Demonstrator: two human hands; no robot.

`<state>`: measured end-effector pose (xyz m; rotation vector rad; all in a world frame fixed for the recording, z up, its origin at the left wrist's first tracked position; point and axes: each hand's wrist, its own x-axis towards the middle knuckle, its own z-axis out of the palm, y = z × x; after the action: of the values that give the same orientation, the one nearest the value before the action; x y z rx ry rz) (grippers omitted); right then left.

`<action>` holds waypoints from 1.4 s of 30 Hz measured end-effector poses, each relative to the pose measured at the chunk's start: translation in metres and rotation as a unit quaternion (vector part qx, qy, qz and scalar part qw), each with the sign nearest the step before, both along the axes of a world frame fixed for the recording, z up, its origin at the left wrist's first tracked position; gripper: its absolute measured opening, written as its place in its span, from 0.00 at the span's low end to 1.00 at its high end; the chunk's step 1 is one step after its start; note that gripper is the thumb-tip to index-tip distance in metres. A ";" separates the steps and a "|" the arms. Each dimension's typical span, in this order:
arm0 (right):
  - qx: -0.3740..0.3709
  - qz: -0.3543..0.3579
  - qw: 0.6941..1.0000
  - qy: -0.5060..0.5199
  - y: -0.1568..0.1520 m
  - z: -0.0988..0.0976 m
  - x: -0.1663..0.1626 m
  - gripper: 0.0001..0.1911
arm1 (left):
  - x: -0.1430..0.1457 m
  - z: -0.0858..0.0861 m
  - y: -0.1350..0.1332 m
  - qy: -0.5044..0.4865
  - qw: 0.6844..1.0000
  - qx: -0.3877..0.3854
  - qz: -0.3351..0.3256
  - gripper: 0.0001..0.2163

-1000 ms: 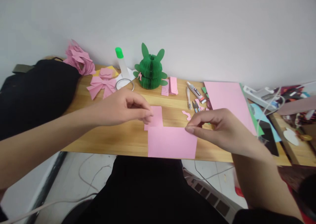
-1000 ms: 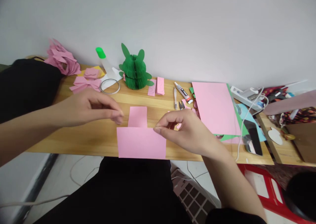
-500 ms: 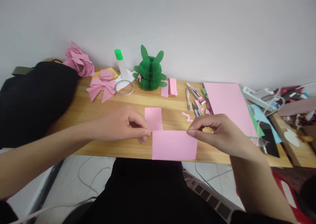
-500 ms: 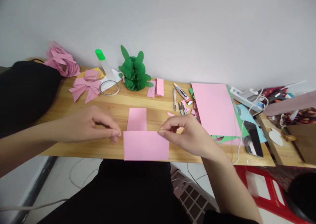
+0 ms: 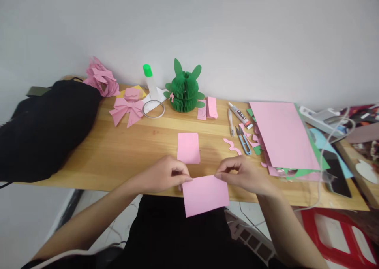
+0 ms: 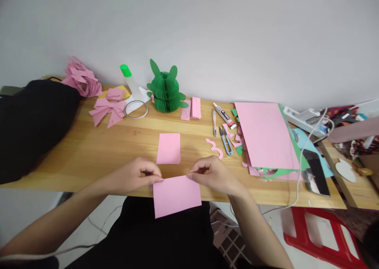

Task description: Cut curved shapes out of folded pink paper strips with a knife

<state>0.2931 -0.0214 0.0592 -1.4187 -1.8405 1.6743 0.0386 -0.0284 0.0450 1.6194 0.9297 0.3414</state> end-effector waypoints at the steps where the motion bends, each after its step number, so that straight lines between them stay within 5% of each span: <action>1: -0.009 -0.024 1.000 0.017 0.000 -0.004 0.004 0.11 | -0.001 -0.001 0.000 -0.008 1.000 -0.007 0.014 0.11; 5: -0.023 -0.167 0.976 0.137 -0.007 -0.027 0.013 0.20 | -0.004 -0.006 0.004 -0.038 0.993 -0.013 0.115 0.11; 10: -0.033 -0.247 0.946 0.207 -0.024 -0.052 -0.002 0.25 | 0.001 -0.017 0.008 -0.041 0.979 0.006 0.201 0.14; 17: 0.022 -0.336 0.921 0.193 -0.024 -0.052 -0.027 0.23 | 0.020 -0.035 0.001 -0.008 0.960 0.093 0.263 0.14; 20: 0.039 -0.355 0.914 0.192 -0.024 -0.046 -0.036 0.21 | 0.030 -0.029 -0.004 -0.051 0.968 0.105 0.220 0.19; 24: 0.101 -0.344 0.918 0.172 -0.023 -0.038 -0.049 0.21 | 0.041 -0.020 -0.008 -0.158 0.978 -0.043 0.129 0.25; 28: 0.188 -0.273 0.933 0.138 -0.018 -0.035 -0.054 0.24 | 0.040 -0.027 -0.008 -0.124 0.971 -0.065 0.195 0.23; 37: -0.004 -0.184 0.976 0.118 0.041 -0.052 -0.025 0.21 | -0.005 -0.042 0.014 0.120 0.943 0.128 0.282 0.15; 42: -0.034 -0.185 0.982 0.028 0.073 -0.057 -0.016 0.14 | 0.003 -0.041 0.035 0.248 0.911 0.292 0.151 0.21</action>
<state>0.2774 0.0514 0.0022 -1.6057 -1.3943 1.5794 0.0417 0.0064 0.0045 2.1676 1.5848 0.4611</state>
